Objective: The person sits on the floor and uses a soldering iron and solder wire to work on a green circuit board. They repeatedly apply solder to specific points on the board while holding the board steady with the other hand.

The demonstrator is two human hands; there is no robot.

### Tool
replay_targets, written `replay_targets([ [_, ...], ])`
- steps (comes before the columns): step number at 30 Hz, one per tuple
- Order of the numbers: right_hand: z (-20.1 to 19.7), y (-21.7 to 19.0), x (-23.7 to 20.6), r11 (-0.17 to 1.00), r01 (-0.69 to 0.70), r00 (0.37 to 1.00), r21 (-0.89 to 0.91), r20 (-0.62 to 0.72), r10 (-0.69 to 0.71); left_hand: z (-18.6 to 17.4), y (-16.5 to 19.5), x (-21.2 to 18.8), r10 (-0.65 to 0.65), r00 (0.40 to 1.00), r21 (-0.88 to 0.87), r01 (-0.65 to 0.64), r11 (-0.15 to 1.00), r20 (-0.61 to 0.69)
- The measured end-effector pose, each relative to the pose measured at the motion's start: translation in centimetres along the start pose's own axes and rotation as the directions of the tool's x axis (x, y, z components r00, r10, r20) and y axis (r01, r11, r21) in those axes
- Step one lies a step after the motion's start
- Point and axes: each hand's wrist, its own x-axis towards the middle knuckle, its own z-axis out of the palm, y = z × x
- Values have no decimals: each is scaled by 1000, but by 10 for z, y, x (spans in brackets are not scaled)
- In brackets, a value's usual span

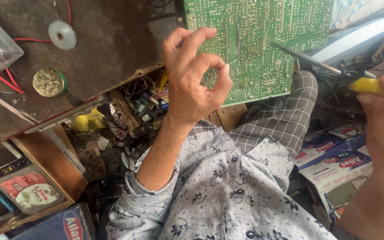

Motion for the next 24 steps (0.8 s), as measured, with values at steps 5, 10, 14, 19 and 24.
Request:
replay_targets([
  [5, 1, -12, 13, 938, 295, 952, -180, 137, -273, 0, 0, -1, -5, 1000, 2, 5, 1000, -7],
  [10, 15, -26, 20, 836, 437, 898, -332, 207, -387, -2, 0, 1, 0, 1000, 14, 0, 1000, -1],
  [14, 17, -28, 23, 809, 464, 885, -361, 236, -402, -4, 1, 0, -14, 1000, 9, 14, 1000, 14],
  [19, 17, -28, 22, 817, 446, 894, -365, 233, -384, -2, -1, 0, -3, 1000, 14, 3, 1000, 3],
  [24, 16, -32, 25, 789, 486, 872, -377, 272, -407, 0, -2, -1, 0, 1000, 16, 0, 1000, 4],
])
